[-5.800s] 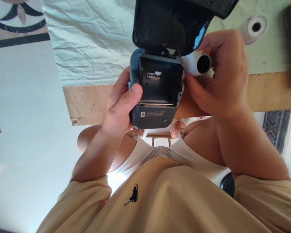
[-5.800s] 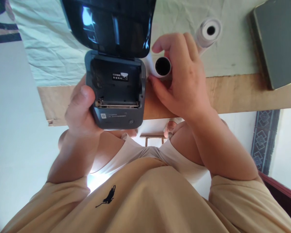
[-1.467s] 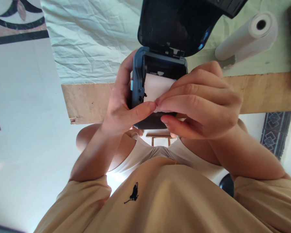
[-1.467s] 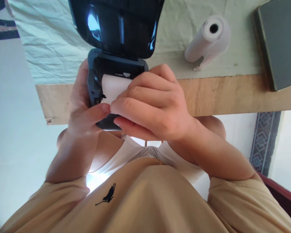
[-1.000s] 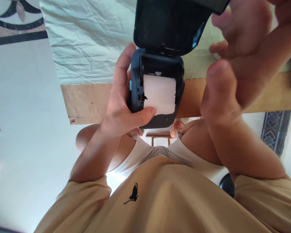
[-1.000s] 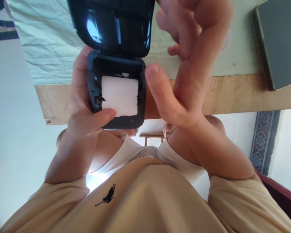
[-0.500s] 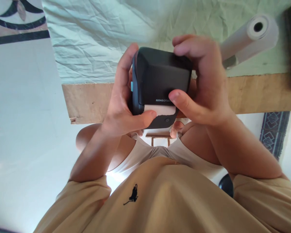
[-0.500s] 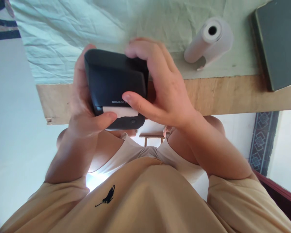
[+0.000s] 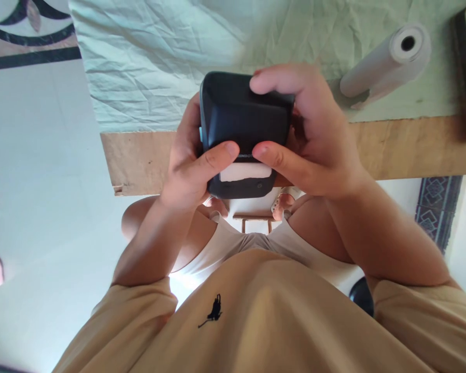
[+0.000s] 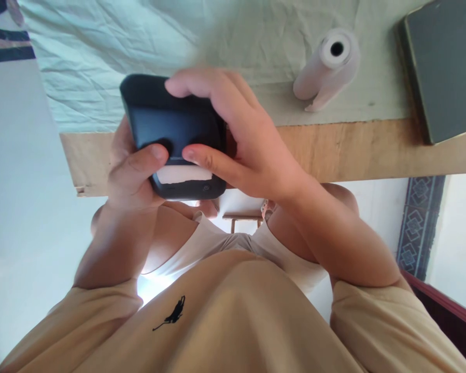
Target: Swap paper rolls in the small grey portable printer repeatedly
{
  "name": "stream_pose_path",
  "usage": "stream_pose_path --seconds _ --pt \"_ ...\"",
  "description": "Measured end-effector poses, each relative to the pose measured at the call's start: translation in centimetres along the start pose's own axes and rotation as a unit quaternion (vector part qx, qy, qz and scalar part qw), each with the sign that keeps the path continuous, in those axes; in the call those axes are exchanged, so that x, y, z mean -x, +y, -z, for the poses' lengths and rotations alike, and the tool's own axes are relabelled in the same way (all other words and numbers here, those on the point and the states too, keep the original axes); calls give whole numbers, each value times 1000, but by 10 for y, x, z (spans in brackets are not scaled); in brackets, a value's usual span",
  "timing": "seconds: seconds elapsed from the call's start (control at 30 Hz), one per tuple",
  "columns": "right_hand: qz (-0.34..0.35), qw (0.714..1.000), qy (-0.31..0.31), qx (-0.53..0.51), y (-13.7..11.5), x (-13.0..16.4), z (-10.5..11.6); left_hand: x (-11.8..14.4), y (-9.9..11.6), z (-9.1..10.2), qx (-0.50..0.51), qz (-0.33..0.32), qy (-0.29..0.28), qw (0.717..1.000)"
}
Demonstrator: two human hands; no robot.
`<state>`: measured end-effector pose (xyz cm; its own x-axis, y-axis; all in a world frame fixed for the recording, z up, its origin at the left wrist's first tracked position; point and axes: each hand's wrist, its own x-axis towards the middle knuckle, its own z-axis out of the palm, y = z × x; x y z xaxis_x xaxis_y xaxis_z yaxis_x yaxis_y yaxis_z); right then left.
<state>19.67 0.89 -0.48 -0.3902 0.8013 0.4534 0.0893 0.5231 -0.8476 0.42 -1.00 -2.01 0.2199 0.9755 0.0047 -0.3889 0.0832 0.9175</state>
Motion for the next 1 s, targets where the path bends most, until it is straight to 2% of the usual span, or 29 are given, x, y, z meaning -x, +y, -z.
stream_pose_path --seconds 0.1,0.23,0.4,0.63,1.0 --pt "21 999 16 23 5 1 -4 0 -2 3 33 -16 -19 999" --pt "15 999 18 32 6 2 -5 2 -4 4 50 -18 -44 998" --pt "-2 999 4 42 2 4 -2 5 2 -1 23 29 -4 999" --pt "14 999 0 51 2 3 -2 5 1 0 23 15 -1 1000" --pt "-1 998 -2 58 -2 4 -1 5 2 -2 -24 21 13 999"
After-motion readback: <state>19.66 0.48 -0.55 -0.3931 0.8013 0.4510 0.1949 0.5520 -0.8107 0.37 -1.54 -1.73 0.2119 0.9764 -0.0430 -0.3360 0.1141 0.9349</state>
